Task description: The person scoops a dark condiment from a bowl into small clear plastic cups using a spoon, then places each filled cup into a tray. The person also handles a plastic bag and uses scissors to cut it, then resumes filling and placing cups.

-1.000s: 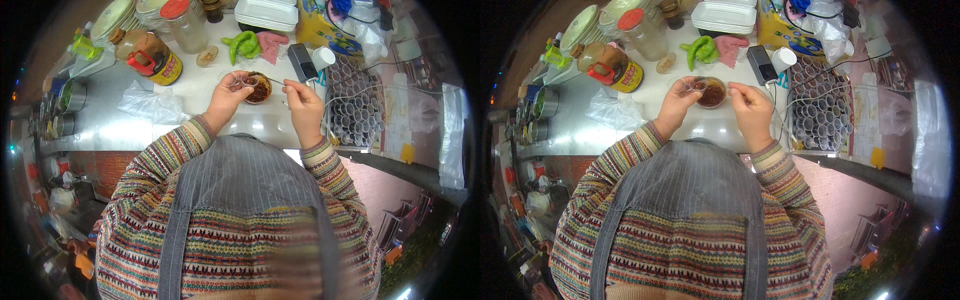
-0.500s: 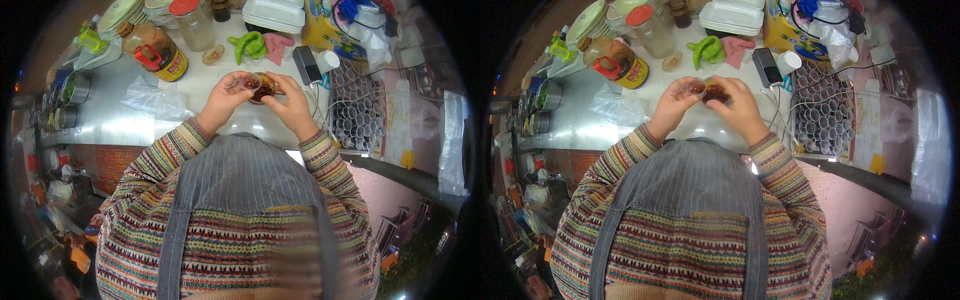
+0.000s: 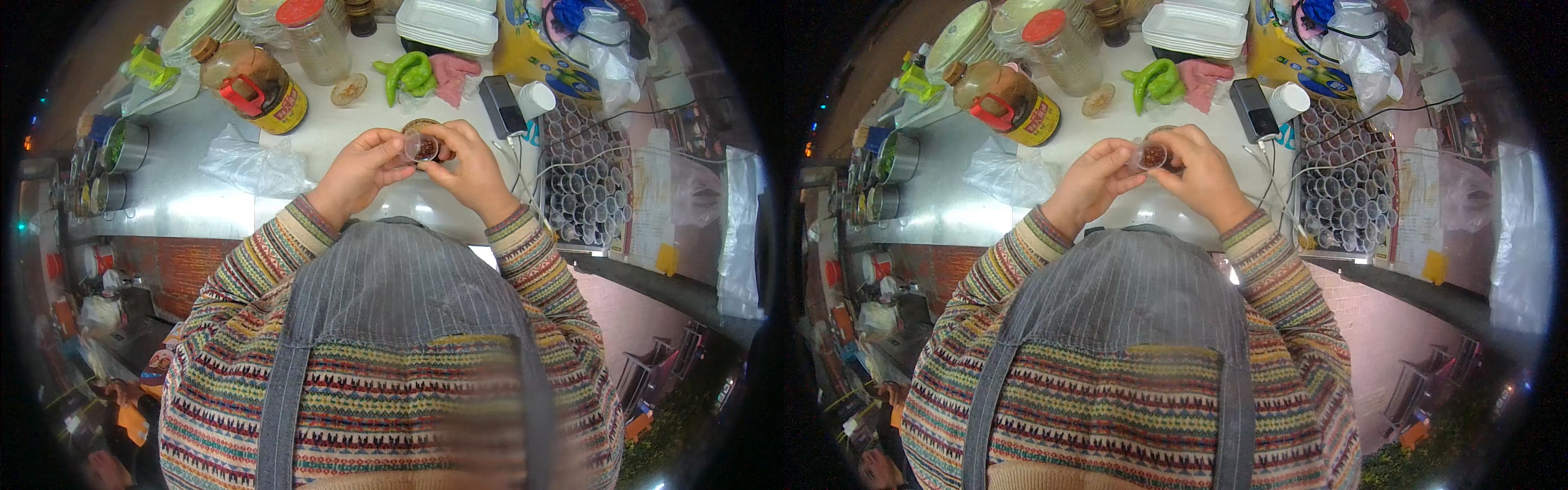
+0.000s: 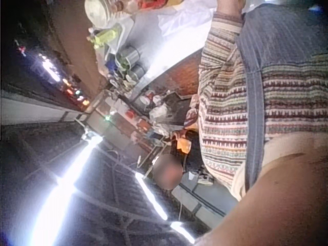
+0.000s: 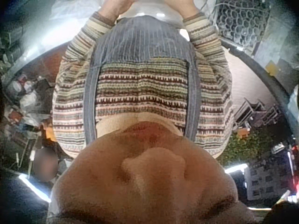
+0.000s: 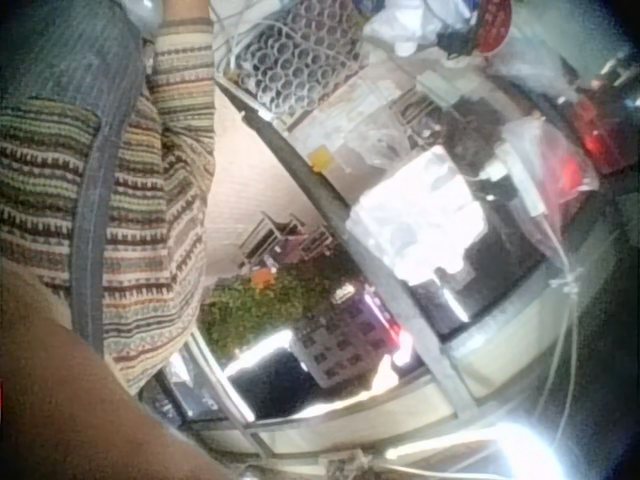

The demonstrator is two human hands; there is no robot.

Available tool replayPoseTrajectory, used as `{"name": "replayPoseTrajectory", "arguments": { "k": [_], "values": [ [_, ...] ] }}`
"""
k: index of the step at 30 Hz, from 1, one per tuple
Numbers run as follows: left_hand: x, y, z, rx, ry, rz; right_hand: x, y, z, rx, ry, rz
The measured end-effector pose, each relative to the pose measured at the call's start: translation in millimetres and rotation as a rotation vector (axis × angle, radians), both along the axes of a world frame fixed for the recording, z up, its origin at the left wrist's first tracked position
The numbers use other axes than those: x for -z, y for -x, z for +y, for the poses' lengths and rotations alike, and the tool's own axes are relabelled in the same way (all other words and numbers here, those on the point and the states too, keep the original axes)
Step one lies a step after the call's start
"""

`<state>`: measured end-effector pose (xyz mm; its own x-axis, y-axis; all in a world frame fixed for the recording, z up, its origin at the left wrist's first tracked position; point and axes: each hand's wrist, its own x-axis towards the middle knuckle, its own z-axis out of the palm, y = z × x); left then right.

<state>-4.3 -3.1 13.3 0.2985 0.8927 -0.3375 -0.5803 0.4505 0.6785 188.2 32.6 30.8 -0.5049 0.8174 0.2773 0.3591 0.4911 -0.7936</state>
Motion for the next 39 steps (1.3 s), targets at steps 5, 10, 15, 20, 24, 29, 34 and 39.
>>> {"name": "replayPoseTrajectory", "arguments": {
  "k": [5,10,15,20,24,29,34,39],
  "values": [
    [4,-2,1,-0.053,-0.026,0.073,8,8,-2,-0.019,0.098,0.062],
    [8,-3,1,-0.1,-0.048,0.238,13,15,-3,0.06,0.301,0.248],
    [8,-9,-1,-0.064,-0.131,0.371,8,18,0,0.131,0.275,0.106],
    [7,-11,-2,-0.07,-0.066,0.382,8,22,6,0.112,0.119,-0.03],
    [8,-10,2,-0.184,0.015,0.264,19,26,5,0.175,0.355,0.174],
    [8,-11,1,-0.172,0.007,0.271,31,26,5,0.153,0.463,0.254],
    [7,-17,6,-0.253,0.018,0.219,37,31,4,0.172,0.525,0.346],
    [6,-22,5,-0.29,0.026,0.145,35,34,0,0.182,0.505,0.355]
  ]
}}
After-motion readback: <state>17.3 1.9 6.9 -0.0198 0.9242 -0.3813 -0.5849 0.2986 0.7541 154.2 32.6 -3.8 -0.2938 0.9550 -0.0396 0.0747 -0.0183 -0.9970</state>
